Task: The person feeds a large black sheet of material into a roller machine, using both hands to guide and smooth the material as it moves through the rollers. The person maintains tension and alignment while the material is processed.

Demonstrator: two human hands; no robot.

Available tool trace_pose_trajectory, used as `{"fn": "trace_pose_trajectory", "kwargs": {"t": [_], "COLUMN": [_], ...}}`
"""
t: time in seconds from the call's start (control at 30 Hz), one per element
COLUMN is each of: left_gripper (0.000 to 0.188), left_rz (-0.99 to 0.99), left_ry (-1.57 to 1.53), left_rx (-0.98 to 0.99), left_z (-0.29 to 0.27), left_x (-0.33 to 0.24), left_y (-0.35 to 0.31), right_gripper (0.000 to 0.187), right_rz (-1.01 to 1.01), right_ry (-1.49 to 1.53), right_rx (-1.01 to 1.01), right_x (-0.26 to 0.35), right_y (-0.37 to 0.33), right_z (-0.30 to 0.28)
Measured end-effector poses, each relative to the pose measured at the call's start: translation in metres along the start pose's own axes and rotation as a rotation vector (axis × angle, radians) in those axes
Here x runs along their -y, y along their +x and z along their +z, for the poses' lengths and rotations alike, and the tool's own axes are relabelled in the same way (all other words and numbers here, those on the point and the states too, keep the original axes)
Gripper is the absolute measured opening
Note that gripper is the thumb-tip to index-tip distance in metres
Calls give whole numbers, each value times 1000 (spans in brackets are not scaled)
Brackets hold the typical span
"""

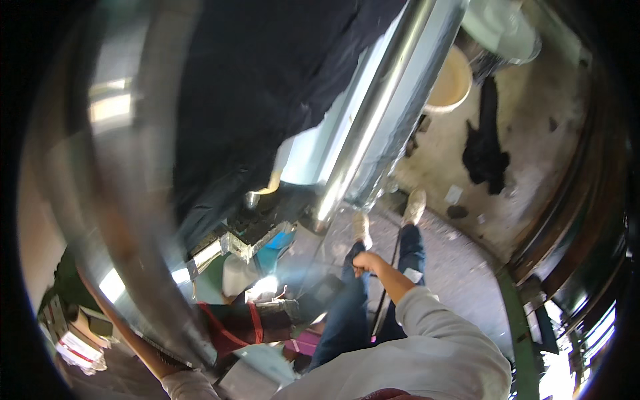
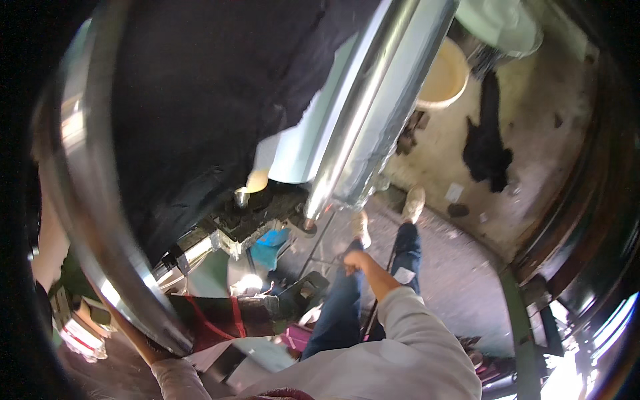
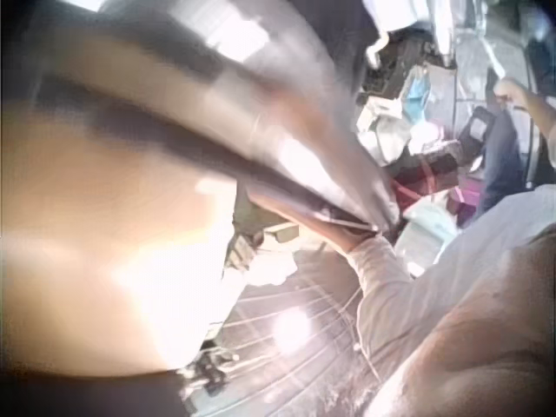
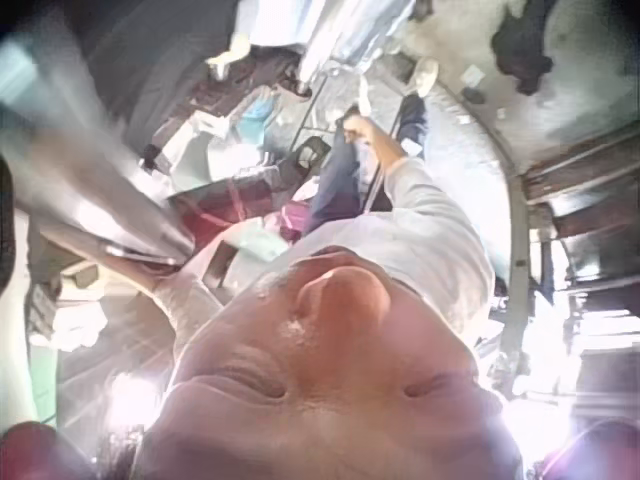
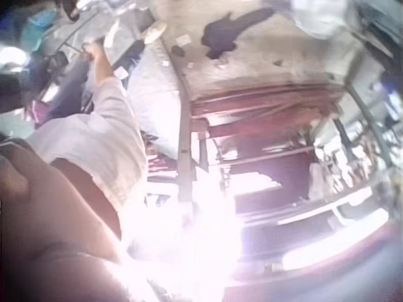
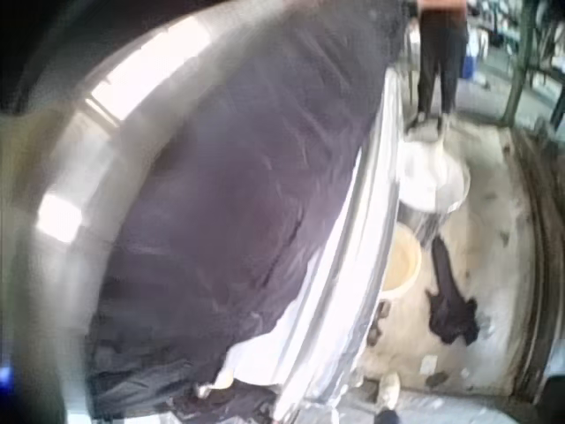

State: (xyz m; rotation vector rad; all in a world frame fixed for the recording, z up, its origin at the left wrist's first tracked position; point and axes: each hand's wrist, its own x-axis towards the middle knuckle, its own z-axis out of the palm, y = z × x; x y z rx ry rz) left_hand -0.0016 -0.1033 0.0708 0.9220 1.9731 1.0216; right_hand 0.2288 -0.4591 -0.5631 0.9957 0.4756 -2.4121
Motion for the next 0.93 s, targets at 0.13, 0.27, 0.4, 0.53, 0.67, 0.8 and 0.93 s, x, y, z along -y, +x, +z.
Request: {"fn": "trace_pose_trajectory", "kwargs": {"t": [0.13, 0.27, 0.4, 0.53, 0.67, 0.8, 0.93], "left_gripper": [33, 27, 20, 15, 67, 42, 24], "left_rz": [71, 110, 273, 230, 113, -349, -123], "left_ry": [-237, -467, -476, -525, -458, -741, -893], "left_rx": [59, 226, 11, -97, -373, 210, 638], "left_z": [21, -2, 48, 58, 46, 70, 63], "left_x": [7, 17, -15, -12, -7, 7, 7], "left_y": [25, -8, -40, -23, -25, -5, -30], "right_gripper": [11, 40, 38, 30, 52, 76, 84], "right_rz": [-372, -607, -915, -1137, -1395, -1073, -785], "right_ry": [114, -200, 149, -587, -466, -174, -19], "right_rx": [-574, -1169, -1384, -1735, -1196, -484, -328], "right_x": [-56, -97, -9, 83, 221, 318, 394], "right_y": [-164, -294, -510, -640, -687, -657, -622], "right_z": [8, -6, 46, 104, 243, 328, 364]}}
